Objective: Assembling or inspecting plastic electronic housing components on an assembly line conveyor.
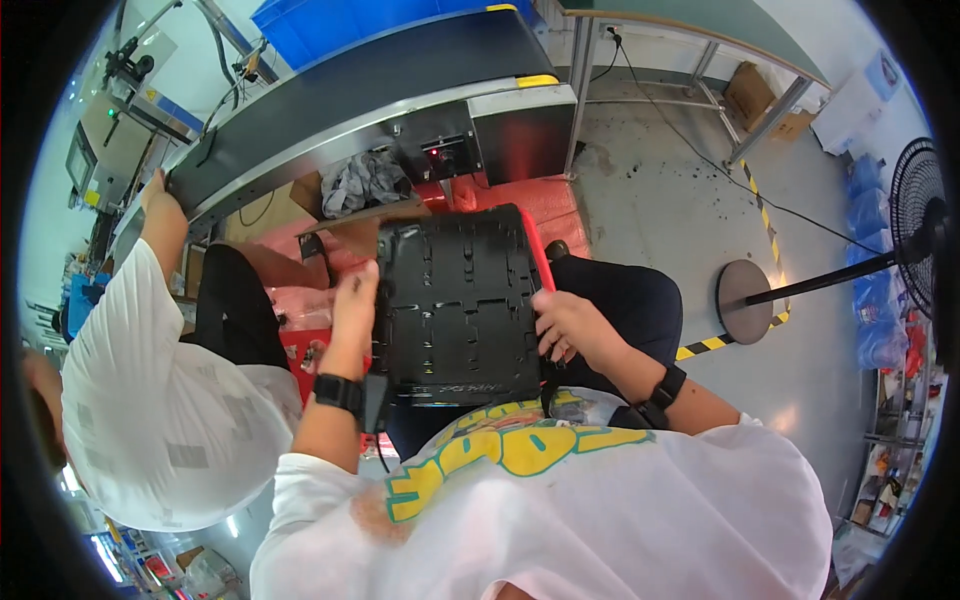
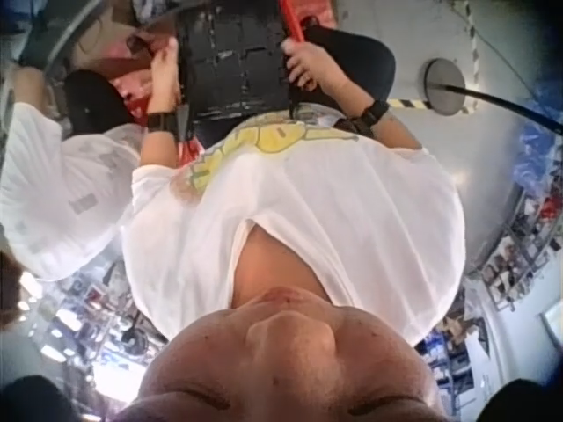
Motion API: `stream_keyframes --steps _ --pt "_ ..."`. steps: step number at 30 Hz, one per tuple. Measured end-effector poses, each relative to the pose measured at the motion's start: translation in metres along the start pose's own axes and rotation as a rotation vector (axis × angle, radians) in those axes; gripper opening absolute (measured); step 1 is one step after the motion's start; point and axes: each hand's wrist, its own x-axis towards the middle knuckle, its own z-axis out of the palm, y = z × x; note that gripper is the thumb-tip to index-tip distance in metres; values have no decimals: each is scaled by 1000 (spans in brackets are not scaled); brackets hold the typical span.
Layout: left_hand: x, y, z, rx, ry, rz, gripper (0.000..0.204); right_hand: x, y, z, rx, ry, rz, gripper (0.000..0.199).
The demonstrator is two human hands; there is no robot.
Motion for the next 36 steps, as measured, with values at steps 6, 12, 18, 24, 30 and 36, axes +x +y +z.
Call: stream_keyframes --steps 6,12,18,24,30,36 --pt "-16 -44 31 59 -69 258 36 33 12 -4 -637 366 -317 44" --pt "-34 -26 38 -282 -172 -101 28 36 1 -3 -1003 509 -269 40" --pt "-34 -27 41 -298 -115 -94 27 49 -2 -16 -666 42 61 42" --pt "-26 -41 46 -296 -108 -50 26 51 -7 -14 -732 30 55 41" --pt "-46 -36 46 -261 -86 -38 26 44 -1 -7 -804 44 113 38" --pt "-40 -29 51 -45 -62 13 25 44 12 -12 -705 119 34 39"
